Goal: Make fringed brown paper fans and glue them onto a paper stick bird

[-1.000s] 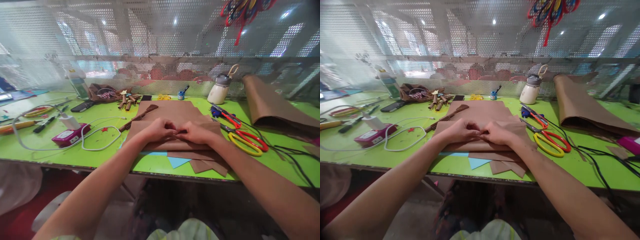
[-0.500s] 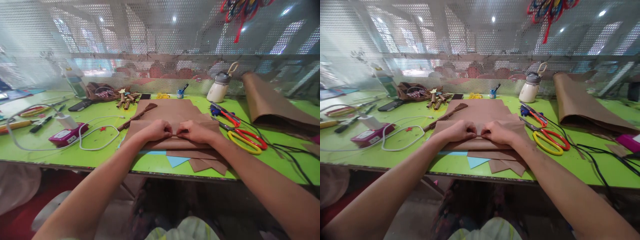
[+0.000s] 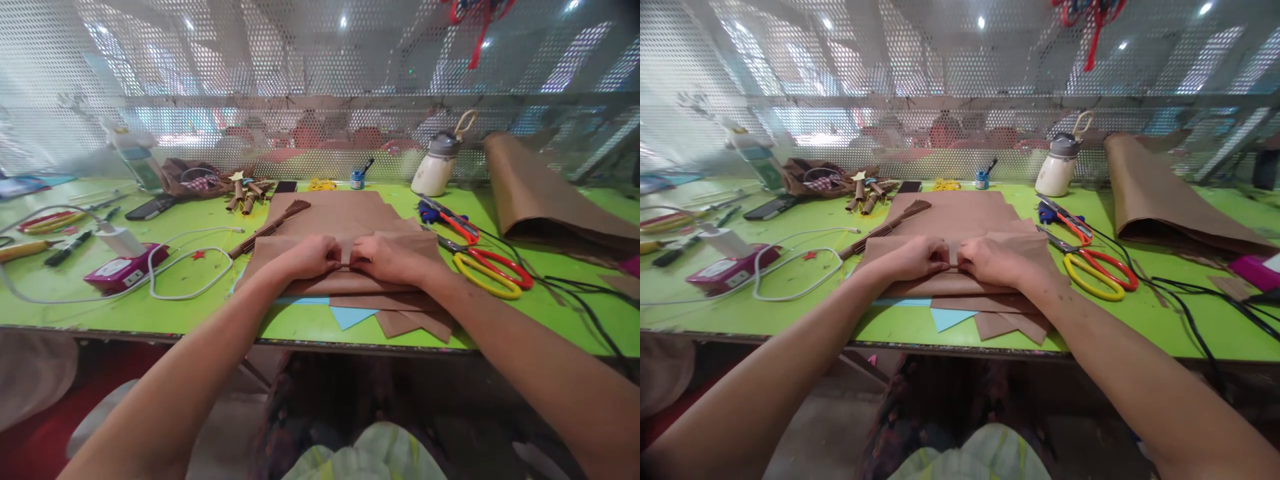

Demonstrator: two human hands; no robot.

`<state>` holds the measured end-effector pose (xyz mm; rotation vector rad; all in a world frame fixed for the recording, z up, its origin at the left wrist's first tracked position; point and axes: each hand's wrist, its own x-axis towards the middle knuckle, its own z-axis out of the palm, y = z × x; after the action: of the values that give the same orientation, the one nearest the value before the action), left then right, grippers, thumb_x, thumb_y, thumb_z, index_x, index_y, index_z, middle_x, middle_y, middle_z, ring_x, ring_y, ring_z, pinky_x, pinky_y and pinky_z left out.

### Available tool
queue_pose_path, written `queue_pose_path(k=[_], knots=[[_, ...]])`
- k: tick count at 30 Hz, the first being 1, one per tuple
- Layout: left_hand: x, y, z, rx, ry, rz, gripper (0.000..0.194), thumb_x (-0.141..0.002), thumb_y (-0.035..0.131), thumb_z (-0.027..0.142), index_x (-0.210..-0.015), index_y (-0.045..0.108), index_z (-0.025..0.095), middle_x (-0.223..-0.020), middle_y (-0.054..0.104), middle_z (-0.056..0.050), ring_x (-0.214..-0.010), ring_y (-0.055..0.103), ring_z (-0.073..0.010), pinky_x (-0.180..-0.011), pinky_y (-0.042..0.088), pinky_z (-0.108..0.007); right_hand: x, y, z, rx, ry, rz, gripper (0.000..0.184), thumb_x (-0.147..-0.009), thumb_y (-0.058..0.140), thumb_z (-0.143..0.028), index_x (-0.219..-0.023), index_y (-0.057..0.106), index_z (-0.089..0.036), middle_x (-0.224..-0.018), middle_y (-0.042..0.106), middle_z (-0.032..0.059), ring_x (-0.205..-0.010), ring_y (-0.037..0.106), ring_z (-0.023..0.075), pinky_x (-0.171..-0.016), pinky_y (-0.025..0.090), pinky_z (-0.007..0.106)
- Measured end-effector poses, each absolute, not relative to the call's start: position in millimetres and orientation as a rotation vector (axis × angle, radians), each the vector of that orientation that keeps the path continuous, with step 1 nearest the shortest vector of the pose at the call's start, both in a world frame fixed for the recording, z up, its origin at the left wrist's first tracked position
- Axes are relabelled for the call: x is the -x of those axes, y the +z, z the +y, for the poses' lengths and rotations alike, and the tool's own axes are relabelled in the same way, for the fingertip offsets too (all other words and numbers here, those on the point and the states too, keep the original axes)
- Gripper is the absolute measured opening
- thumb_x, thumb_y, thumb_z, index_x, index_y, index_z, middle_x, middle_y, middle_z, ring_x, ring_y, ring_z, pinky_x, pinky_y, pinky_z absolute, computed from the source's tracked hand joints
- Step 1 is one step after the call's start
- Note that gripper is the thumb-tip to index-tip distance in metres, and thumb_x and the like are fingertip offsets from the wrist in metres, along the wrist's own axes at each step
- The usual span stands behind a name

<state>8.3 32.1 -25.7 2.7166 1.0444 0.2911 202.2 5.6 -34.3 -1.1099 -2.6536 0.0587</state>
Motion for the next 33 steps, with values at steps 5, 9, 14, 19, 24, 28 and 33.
queue_pose_path(k=[5, 9, 14, 19, 24, 28, 33], knots=[[-1, -26, 35, -2.698, 0.262, 1.041, 0.015, -0.072, 0.053, 0.022, -0.079, 0.064, 0.014, -0.072, 0.063, -0.003, -0.061, 0.050, -0.0115, -0.055, 0.034, -0.021, -208, -32, 0, 1.125, -0.073, -2.699, 0.018, -0.083, 0.047, -0.017, -0.074, 0.063, -0.014, -0.076, 0.061, 0.0058, -0.069, 0.051, 0.0132, -0.065, 0.034, 0.024], [3, -26, 37, -2.691, 0.267, 1.046, 0.016, -0.070, 0.051, 0.019, -0.078, 0.064, 0.015, -0.070, 0.063, -0.002, -0.060, 0.050, -0.0113, -0.054, 0.034, -0.021, -211, -31, -3, 1.138, -0.099, -2.726, 0.019, -0.084, 0.045, -0.017, -0.076, 0.062, -0.015, -0.078, 0.061, 0.0064, -0.072, 0.051, 0.0142, -0.065, 0.034, 0.024], [5, -25, 37, -2.672, 0.222, 1.039, 0.021, -0.068, 0.048, 0.015, -0.079, 0.065, 0.016, -0.072, 0.064, -0.001, -0.062, 0.052, -0.0116, -0.056, 0.035, -0.021, -213, -29, -6, 1.161, -0.069, -2.773, 0.016, -0.084, 0.045, -0.017, -0.080, 0.060, -0.016, -0.080, 0.059, 0.0059, -0.073, 0.050, 0.0146, -0.066, 0.033, 0.024], [7, -25, 38, -2.688, 0.184, 1.008, 0.025, -0.065, 0.046, 0.011, -0.081, 0.065, 0.017, -0.075, 0.065, -0.001, -0.065, 0.054, -0.0122, -0.057, 0.036, -0.021, -213, -27, -11, 1.211, -0.114, -2.802, 0.011, -0.082, 0.046, -0.017, -0.080, 0.056, -0.016, -0.084, 0.057, 0.0065, -0.073, 0.049, 0.0147, -0.064, 0.033, 0.025], [8, -23, 36, -2.714, 0.150, 1.002, 0.029, -0.063, 0.046, 0.009, -0.083, 0.065, 0.018, -0.076, 0.065, -0.001, -0.065, 0.054, -0.0127, -0.056, 0.035, -0.021, -213, -27, -15, 1.218, -0.198, -2.823, 0.013, -0.083, 0.044, -0.019, -0.080, 0.057, -0.015, -0.086, 0.057, 0.0072, -0.071, 0.048, 0.0147, -0.062, 0.032, 0.026], [7, -20, 32, -2.729, 0.163, 1.037, 0.028, -0.065, 0.045, 0.010, -0.082, 0.065, 0.019, -0.076, 0.065, -0.001, -0.064, 0.054, -0.0128, -0.056, 0.035, -0.021, -212, -26, -13, 1.211, -0.212, -2.827, 0.020, -0.086, 0.042, -0.021, -0.079, 0.060, -0.015, -0.083, 0.058, 0.0079, -0.073, 0.049, 0.0155, -0.064, 0.032, 0.027], [6, -20, 29, -2.728, 0.196, 1.071, 0.023, -0.068, 0.047, 0.015, -0.081, 0.065, 0.019, -0.074, 0.065, -0.003, -0.063, 0.054, -0.0140, -0.056, 0.035, -0.023, -211, -27, -13, 1.250, -0.285, -2.820, 0.020, -0.086, 0.043, -0.022, -0.081, 0.062, -0.015, -0.079, 0.061, 0.0084, -0.071, 0.052, 0.0169, -0.063, 0.031, 0.028]])
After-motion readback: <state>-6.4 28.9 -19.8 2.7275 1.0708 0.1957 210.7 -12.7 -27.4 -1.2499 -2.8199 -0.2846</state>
